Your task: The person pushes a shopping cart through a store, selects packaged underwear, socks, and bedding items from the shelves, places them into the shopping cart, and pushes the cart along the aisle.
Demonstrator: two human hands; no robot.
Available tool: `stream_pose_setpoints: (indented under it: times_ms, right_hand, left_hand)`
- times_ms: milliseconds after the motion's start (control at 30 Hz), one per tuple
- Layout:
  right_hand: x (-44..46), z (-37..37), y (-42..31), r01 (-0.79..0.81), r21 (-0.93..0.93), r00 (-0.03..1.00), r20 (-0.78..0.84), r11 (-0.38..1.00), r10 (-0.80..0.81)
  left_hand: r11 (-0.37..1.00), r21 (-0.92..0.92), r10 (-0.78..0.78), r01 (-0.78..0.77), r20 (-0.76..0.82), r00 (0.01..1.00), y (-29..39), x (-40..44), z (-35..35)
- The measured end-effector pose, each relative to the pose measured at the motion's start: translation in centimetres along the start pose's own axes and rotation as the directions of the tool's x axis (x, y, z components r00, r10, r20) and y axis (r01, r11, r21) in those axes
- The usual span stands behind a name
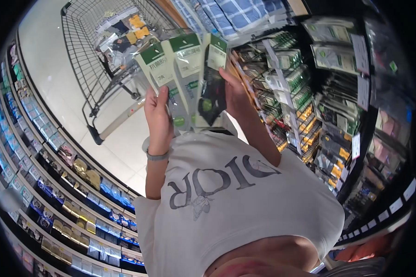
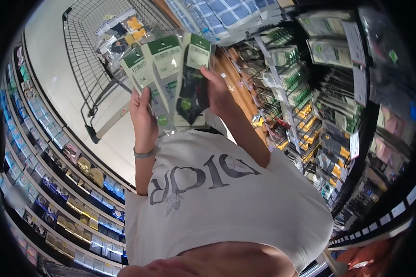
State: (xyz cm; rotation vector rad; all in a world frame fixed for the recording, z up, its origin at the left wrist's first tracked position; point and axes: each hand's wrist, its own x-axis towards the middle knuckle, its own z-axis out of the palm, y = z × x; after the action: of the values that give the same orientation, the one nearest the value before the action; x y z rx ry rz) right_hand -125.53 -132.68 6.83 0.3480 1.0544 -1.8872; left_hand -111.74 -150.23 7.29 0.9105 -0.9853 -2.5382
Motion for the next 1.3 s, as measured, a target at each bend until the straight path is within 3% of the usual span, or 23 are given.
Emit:
stream_pose_setpoints:
  times_ms: [33,133,167,200,267,300,400,467,567,667,700,733,767,900,933,1033,1100,1133,1200,1300]
  right_hand:
    - [1.1,0.4,-0.5,-0.017,0.028,1.000,0.016,0.999,0.016]
    - [4.3,2.8,-1.4,0.127,-0.034,0.990,-0.064,0.991,-0.129]
    - [4.4,4.0,-2.0,0.153,-0.077,0.988,0.006,0.985,-0.153]
    - [5.0,4.9,-2.2,0.205,-0.194,0.978,0.010,0.959,-0.207]
    - [6.6,6.2,-2.1,0.295,-0.416,0.949,0.024,0.860,-0.314]
    - [7.8,5.8,-1.9,0.306,-0.457,0.951,0.103,0.835,-0.292]
    - [11.4,6.0,-2.0,0.437,-0.630,0.873,0.125,0.642,-0.471]
    - [12.5,8.6,-4.5,0.442,-0.397,0.888,0.064,0.804,-0.456]
    - [15.1,9.7,-7.0,0.276,0.021,0.948,0.156,0.961,-0.276]
    - [17.3,10.3,-6.5,0.269,0.070,0.935,0.221,0.961,-0.278]
    - [17.7,10.6,-6.3,0.247,0.060,0.941,0.223,0.967,-0.255]
    - [18.1,10.9,-5.7,0.237,0.098,0.939,0.232,0.967,-0.254]
    - [18.5,11.1,-5.2,0.216,0.099,0.947,0.222,0.971,-0.233]
    - [19.1,11.5,-2.4,0.165,0.098,0.965,0.188,0.981,-0.182]
    - [18.7,11.7,-1.8,0.165,0.086,0.968,0.174,0.983,-0.178]
    - [16.7,13.0,-0.3,0.214,0.075,0.971,0.096,0.974,-0.220]
    - [16.1,13.1,1.8,0.279,0.015,0.960,0.009,0.960,-0.279]
    - [15.9,12.3,3.2,0.352,-0.198,0.935,0.019,0.915,-0.355]
    - [15.4,10.0,5.7,0.423,-0.591,0.874,0.067,0.687,-0.481]
    - [12.9,8.7,7.9,0.385,-0.922,0.671,0.254,0.035,-0.697]
  left_hand:
    - [0.995,0.079,0.057,-0.059,0.024,0.998,0.5,0.9,0.1]
    - [0.980,0.141,0.153,-0.140,-0.092,0.984,1.9,3.4,0.4]
    - [0.988,0.053,0.150,-0.145,-0.089,0.985,2.6,4.1,1.2]
    - [0.995,0.071,0.082,-0.076,-0.079,0.994,2.4,4.9,0.6]
    - [0.946,0.323,0.029,-0.022,-0.017,0.999,3.3,6.7,2.0]
    - [0.945,0.328,0.020,0.003,-0.067,0.998,3.6,7.6,2.7]
    - [0.979,0.205,0.035,0.003,-0.182,0.983,4.6,11.0,2.6]
    - [0.994,0.111,0.042,-0.016,-0.243,0.969,6.1,13.2,1.5]
    - [0.987,0.132,0.132,-0.094,-0.323,0.937,8.5,17.8,-2.0]
    - [0.978,0.171,0.176,-0.122,-0.348,0.921,8.2,23.0,-8.4]
    - [0.972,0.234,0.108,0.003,-0.459,0.882,7.8,23.3,-10.4]
    - [0.988,0.141,0.015,0.065,-0.503,0.864,6.4,24.2,-14.1]
    - [0.983,0.169,0.031,0.075,-0.551,0.834,5.7,23.7,-15.4]
    - [0.880,0.471,0.271,-0.056,-0.402,0.875,5.5,17.8,-15.3]
    - [0.885,0.453,0.288,-0.109,-0.349,0.892,6.3,15.9,-14.1]
    - [0.791,0.587,0.272,-0.172,-0.085,0.959,7.8,11.6,-14.2]
    - [0.816,0.552,0.172,-0.171,0.050,0.984,7.9,10.1,-14.9]
    - [0.824,0.545,0.094,-0.151,0.132,0.987,8.1,9.4,-15.2]
    - [0.818,0.569,-0.072,-0.089,0.254,0.965,7.6,9.1,-16.5]
    - [0.576,0.793,-0.232,-0.200,0.393,0.890,5.6,10.2,-19.3]
